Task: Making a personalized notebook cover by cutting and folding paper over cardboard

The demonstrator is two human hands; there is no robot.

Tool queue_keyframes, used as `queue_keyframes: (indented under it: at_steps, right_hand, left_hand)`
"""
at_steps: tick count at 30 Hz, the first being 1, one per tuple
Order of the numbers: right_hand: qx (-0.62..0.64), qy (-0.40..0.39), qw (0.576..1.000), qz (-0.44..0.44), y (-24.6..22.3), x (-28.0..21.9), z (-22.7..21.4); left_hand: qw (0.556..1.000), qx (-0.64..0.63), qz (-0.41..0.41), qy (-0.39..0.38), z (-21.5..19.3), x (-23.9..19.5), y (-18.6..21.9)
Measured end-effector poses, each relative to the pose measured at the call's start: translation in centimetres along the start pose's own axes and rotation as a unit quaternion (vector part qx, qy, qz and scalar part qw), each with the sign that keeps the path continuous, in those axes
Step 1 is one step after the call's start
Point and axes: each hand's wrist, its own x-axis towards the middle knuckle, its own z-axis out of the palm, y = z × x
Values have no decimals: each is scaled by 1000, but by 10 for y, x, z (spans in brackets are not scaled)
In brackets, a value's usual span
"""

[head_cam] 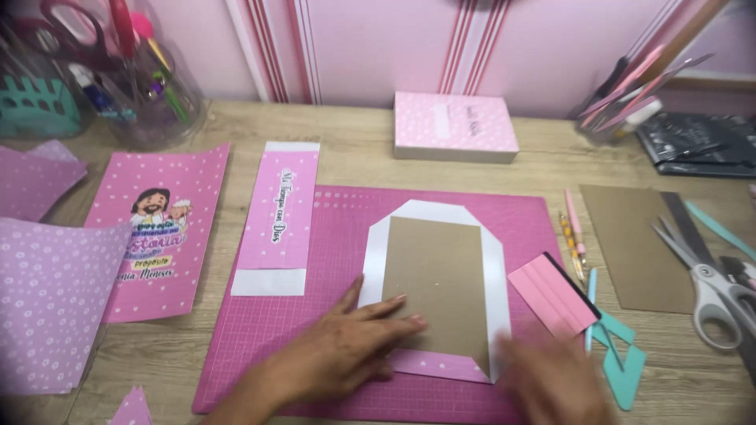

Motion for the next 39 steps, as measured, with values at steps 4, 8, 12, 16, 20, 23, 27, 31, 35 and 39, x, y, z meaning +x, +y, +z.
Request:
queue_keyframes:
  at_steps: [4, 8, 12, 16, 20, 23, 27, 31, 35, 39]
  right_hand:
    - [14, 605, 793, -69, 33, -15, -37]
    - [-7, 484, 874, 43, 52, 6, -55]
    - [82, 394, 913, 71, 54, 5, -71]
    - [274, 442, 854, -32, 41, -23, -84]
    - [546, 375, 749, -4, 19, -45, -86]
    - [681, 301, 667, -12, 2, -52, -80]
    - [709, 265, 653, 40, -31, -84, -101]
    - [559, 304, 772, 12, -15, -66, -74]
    - [430, 366, 825, 12, -7, -56, -59]
    - [418, 338, 839, 78, -14, -55, -60]
  left_hand:
    - [996, 48, 40, 66, 4, -13, -15]
    - [972, 134, 70, 178, 7, -21, -17]
    - [963, 175, 44, 202, 17, -24, -11]
    - [934, 231, 43, 268, 37, -17, -1]
    - [903, 287, -60, 313, 74, 4, 12]
    - [884, 299, -106, 342, 79, 21, 24]
    - [857, 334, -173, 351, 93, 41, 25]
    - [816, 381, -228, 371, 90, 49, 39]
    - [827, 371, -272, 324, 82, 47, 44]
    - [881, 254, -265, 299, 76, 32, 24]
